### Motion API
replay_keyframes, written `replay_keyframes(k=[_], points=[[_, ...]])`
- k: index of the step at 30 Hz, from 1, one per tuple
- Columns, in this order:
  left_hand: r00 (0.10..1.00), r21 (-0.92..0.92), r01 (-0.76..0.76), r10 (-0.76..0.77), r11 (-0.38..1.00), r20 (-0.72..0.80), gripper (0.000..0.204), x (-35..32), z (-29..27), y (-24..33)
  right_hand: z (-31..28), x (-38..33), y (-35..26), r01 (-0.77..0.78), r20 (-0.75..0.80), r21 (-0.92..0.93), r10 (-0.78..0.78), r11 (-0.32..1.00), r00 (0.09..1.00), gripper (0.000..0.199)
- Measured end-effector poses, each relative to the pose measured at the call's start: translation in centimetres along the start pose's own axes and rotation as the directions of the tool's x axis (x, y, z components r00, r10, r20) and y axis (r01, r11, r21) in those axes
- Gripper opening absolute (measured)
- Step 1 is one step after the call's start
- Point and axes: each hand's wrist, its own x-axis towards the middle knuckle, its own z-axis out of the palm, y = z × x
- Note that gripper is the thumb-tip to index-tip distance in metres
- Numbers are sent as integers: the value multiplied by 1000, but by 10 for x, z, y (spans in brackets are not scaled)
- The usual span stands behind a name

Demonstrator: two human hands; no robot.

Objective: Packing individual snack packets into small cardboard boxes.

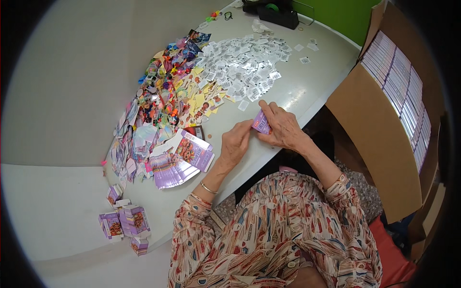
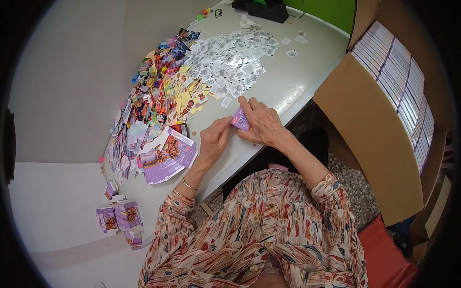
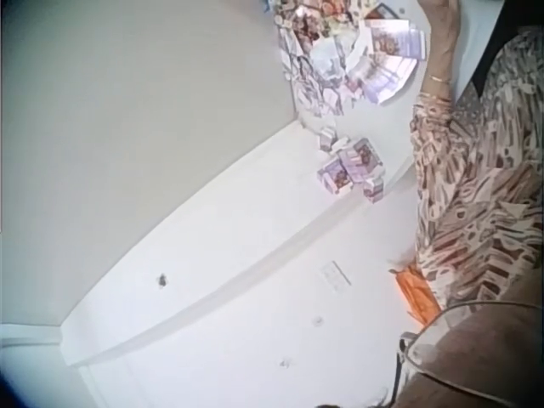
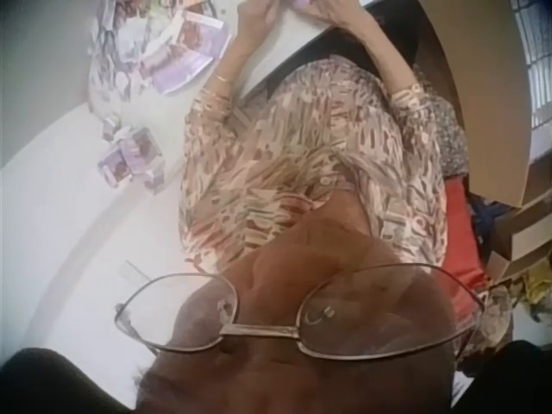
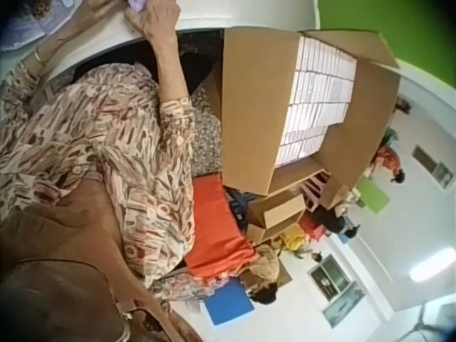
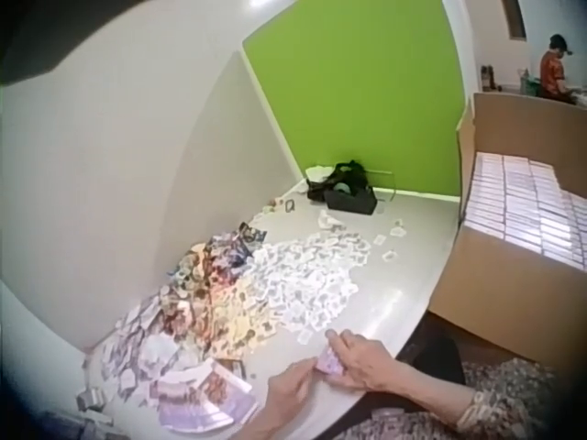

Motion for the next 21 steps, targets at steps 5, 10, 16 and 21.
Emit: replay_keyframes(k=[5,10,16,21], points=[[916,-269,397,-398,877,53,20,0,1,12,-4,3,-5,-36,122,-60,43,998,992,79],[930,-307,365,-357,879,82,19,3,-3,15,2,0,-1,7,41,-66,-4,998,999,82],[879,-372,432,-476,822,-29,18,-4,12,23,5,2,-6,-15,51,-83,19,996,998,80],[819,-408,499,-570,765,-66,16,-3,20,20,1,3,-11,10,70,-111,-2,994,998,77]])
